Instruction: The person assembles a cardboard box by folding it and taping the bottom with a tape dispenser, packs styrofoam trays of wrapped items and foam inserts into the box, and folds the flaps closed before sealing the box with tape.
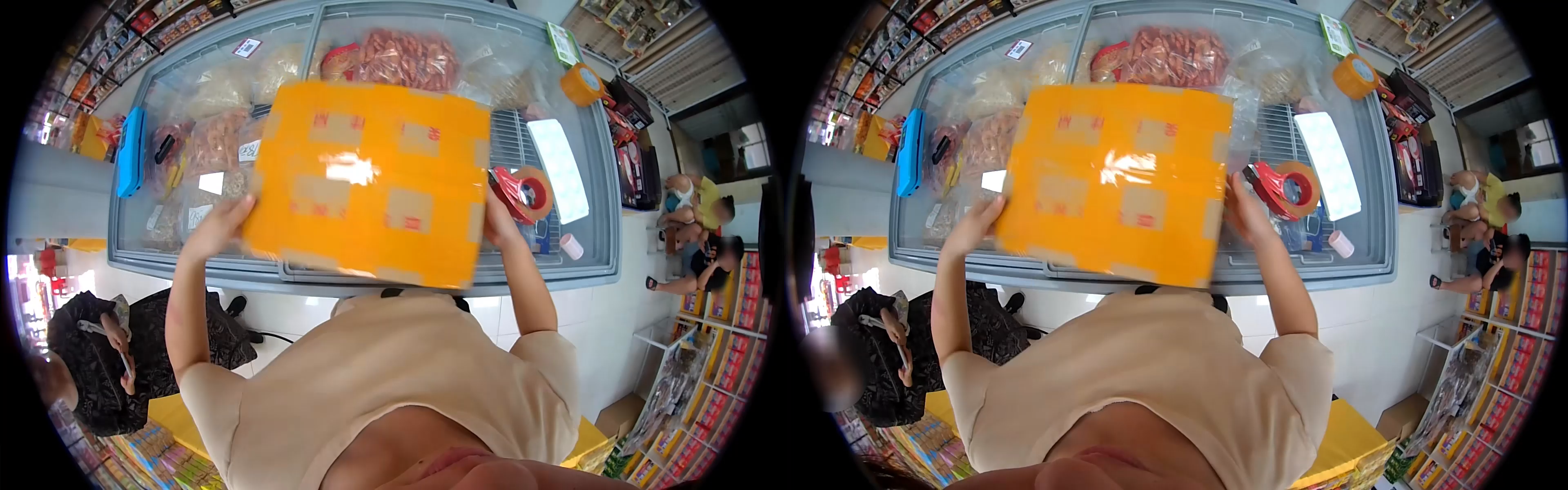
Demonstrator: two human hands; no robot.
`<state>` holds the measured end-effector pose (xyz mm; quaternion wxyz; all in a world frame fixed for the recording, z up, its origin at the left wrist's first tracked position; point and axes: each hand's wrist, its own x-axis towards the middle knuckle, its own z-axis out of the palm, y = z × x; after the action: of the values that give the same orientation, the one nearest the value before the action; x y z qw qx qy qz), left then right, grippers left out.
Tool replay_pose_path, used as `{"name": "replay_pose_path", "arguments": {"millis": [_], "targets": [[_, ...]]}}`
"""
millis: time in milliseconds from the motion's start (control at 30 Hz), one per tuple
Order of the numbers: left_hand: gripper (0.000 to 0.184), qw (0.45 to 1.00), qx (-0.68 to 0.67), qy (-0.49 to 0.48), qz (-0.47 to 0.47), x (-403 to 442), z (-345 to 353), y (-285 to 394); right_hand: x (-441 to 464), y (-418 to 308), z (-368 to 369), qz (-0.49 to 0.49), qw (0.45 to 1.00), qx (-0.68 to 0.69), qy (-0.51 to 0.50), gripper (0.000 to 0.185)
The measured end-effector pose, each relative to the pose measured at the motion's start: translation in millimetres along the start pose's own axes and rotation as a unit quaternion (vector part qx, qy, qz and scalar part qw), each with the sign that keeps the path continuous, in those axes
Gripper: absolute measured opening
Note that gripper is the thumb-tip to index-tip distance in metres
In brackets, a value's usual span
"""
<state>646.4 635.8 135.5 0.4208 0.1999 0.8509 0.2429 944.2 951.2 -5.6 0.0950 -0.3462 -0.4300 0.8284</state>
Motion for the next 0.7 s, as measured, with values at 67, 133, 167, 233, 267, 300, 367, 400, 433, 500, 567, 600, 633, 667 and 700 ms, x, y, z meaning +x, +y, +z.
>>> {"name": "replay_pose_path", "arguments": {"millis": [67,133,167,233,267,300,367,400,433,500,567,600,633,667,700], "targets": [[0.058,0.982,-0.126,-0.112,-0.081,1,-1,-17,13,-11,5,0.056,0.993,0.093,-0.050,0.052],[0.071,0.916,-0.389,-0.078,-0.060,50,14,-63,33,-16,1,0.133,0.975,0.162,-0.079,0.050],[0.073,0.903,-0.420,-0.077,-0.044,58,29,-51,60,-3,-16,0.154,0.972,0.134,-0.112,0.050],[0.074,0.872,-0.482,-0.085,-0.007,77,55,-24,70,-5,-13,0.172,0.968,0.138,-0.119,0.050],[0.074,0.856,-0.509,-0.095,0.012,84,65,-12,68,-6,-8,0.171,0.967,0.145,-0.121,0.050],[0.074,0.838,-0.535,-0.104,0.031,89,75,-2,62,-4,-2,0.165,0.967,0.153,-0.121,0.050],[0.074,0.812,-0.567,-0.120,0.063,92,85,9,50,2,11,0.145,0.966,0.175,-0.122,0.050],[0.073,0.802,-0.579,-0.124,0.075,91,88,10,46,4,15,0.133,0.966,0.183,-0.124,0.050],[0.073,0.793,-0.589,-0.129,0.086,90,88,10,44,8,20,0.122,0.965,0.194,-0.126,0.050],[0.073,0.778,-0.603,-0.133,0.114,86,88,10,42,4,26,0.085,0.964,0.212,-0.139,0.050],[0.073,0.762,-0.615,-0.138,0.145,85,88,12,37,-4,29,0.047,0.961,0.227,-0.152,0.050],[0.073,0.753,-0.621,-0.144,0.161,85,87,14,35,-10,30,0.027,0.958,0.234,-0.162,0.050],[0.073,0.744,-0.625,-0.147,0.182,84,80,17,32,-18,31,0.005,0.955,0.241,-0.171,0.050],[0.073,0.734,-0.630,-0.153,0.200,82,77,17,30,-25,34,-0.018,0.951,0.251,-0.181,0.050],[0.073,0.722,-0.635,-0.158,0.225,79,70,19,26,-38,35,-0.051,0.944,0.260,-0.197,0.050]]}}
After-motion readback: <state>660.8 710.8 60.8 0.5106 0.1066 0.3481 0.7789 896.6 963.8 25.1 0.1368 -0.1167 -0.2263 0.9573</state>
